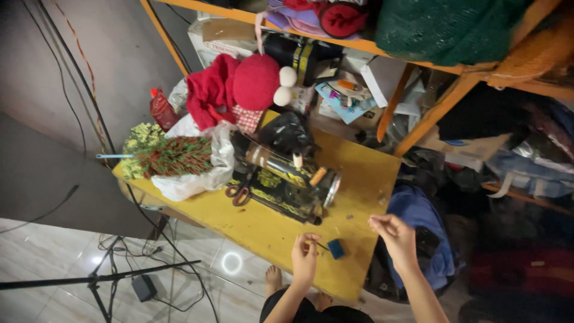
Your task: Manually sewing a piece of black fabric using a needle and thread near a vintage sewing machine.
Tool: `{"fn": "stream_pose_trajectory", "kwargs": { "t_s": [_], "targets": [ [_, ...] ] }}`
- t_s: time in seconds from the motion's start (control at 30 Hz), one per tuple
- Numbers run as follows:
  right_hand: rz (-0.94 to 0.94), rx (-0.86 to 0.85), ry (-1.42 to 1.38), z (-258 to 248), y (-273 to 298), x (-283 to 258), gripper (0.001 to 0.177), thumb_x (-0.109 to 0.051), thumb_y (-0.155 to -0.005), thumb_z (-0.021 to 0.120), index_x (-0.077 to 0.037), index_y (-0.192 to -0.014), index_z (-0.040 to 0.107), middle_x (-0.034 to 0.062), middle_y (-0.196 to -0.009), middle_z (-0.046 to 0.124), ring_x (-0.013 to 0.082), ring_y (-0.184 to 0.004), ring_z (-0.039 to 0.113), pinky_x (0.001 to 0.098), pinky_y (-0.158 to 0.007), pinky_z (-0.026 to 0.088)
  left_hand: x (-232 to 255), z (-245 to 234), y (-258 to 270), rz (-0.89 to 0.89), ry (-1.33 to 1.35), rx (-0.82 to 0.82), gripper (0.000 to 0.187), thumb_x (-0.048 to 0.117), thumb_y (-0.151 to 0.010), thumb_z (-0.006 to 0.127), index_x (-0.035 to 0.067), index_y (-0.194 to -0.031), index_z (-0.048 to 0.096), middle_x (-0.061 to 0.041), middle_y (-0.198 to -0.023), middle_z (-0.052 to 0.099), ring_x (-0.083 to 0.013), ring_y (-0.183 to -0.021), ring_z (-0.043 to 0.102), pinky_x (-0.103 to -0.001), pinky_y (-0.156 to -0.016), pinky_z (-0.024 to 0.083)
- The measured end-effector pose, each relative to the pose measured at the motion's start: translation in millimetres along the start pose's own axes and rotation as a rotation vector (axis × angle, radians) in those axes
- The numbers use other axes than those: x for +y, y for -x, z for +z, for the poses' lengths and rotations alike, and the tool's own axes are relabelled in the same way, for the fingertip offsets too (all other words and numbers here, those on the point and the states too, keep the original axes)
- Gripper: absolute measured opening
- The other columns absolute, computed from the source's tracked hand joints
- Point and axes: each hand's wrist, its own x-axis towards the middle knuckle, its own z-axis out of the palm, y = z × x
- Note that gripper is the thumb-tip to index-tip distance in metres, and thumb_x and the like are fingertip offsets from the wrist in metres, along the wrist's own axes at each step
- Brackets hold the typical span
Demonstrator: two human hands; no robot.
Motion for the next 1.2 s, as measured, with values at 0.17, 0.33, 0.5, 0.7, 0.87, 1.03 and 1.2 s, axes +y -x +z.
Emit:
{"fn": "stream_pose_trajectory", "kwargs": {
  "t_s": [0.17,0.33,0.5,0.7,0.87,1.03,1.2],
  "targets": [
    [-0.139,-0.042,-0.018,77.1,-22.4,-69.4,0.019,-0.006,-0.093,0.07,0.003,-0.11,0.073,0.0088,-0.101,0.078,0.0133,-0.095,0.074,0.0254,-0.087,0.058,49.9,-36.3,-45.7,0.068,-0.079,0.022,0.012,-0.001,-0.095,0.059,0.005,-0.096,0.069,-0.003,-0.095,0.063,-0.0127,-0.065,0.055,-0.028,-0.059,0.046],
    [-0.275,-0.019,-0.137,177.0,-39.2,-87.8,0.014,-0.006,-0.09,0.078,0.002,-0.098,0.069,0.0074,-0.097,0.077,0.0098,-0.088,0.072,0.0226,-0.08,0.057,77.5,-88.1,-98.6,0.247,-0.222,0.1,0.019,-0.004,-0.088,0.059,0.006,-0.099,0.07,-0.004,-0.095,0.063,-0.0137,-0.07,0.058,-0.029,-0.06,0.047],
    [-0.28,0.011,0.009,287.2,-41.1,-71.5,0.012,-0.009,-0.091,0.078,0.0,-0.09,0.07,0.0063,-0.09,0.079,0.0081,-0.08,0.073,0.0216,-0.073,0.057,64.9,-124.7,-154.2,0.254,-0.16,0.178,0.017,-0.005,-0.089,0.06,0.005,-0.099,0.069,-0.005,-0.097,0.066,-0.0136,-0.074,0.058,-0.029,-0.064,0.047],
    [-0.288,0.123,-0.014,355.1,-78.2,-46.6,0.013,-0.007,-0.093,0.078,0.002,-0.089,0.07,0.0085,-0.089,0.078,0.0105,-0.078,0.071,0.0247,-0.064,0.057,17.4,-136.9,-223.3,0.167,0.023,0.134,0.011,0.001,-0.098,0.063,0.003,-0.109,0.067,-0.004,-0.096,0.068,-0.0096,-0.081,0.059,-0.024,-0.07,0.049],
    [-0.349,0.179,0.023,367.2,-88.6,-56.6,0.009,-0.006,-0.095,0.073,0.002,-0.091,0.069,0.0082,-0.093,0.078,0.0126,-0.079,0.076,0.0252,-0.062,0.059,34.1,-147.3,-239.9,0.084,0.198,0.043,0.016,0.005,-0.099,0.062,0.001,-0.115,0.062,-0.003,-0.098,0.068,-0.0087,-0.086,0.065,-0.023,-0.071,0.052],
    [-0.361,0.135,0.153,366.0,-95.1,-64.8,0.01,-0.006,-0.097,0.072,0.002,-0.095,0.067,0.0093,-0.09,0.078,0.0147,-0.08,0.079,0.0243,-0.06,0.06,42.7,-155.1,-238.1,0.002,0.146,-0.028,0.017,0.003,-0.098,0.056,0.002,-0.114,0.063,-0.003,-0.096,0.07,-0.0084,-0.085,0.067,-0.023,-0.066,0.052],
    [-0.3,0.111,0.128,368.2,-98.2,-66.8,0.01,-0.008,-0.097,0.07,0.001,-0.1,0.069,0.0077,-0.093,0.078,0.0142,-0.076,0.078,0.0236,-0.057,0.059,53.7,-163.8,-235.4,-0.002,0.164,-0.027,0.018,0.001,-0.098,0.054,0.002,-0.113,0.064,-0.004,-0.093,0.072,-0.0081,-0.079,0.064,-0.023,-0.064,0.051]
  ]
}}
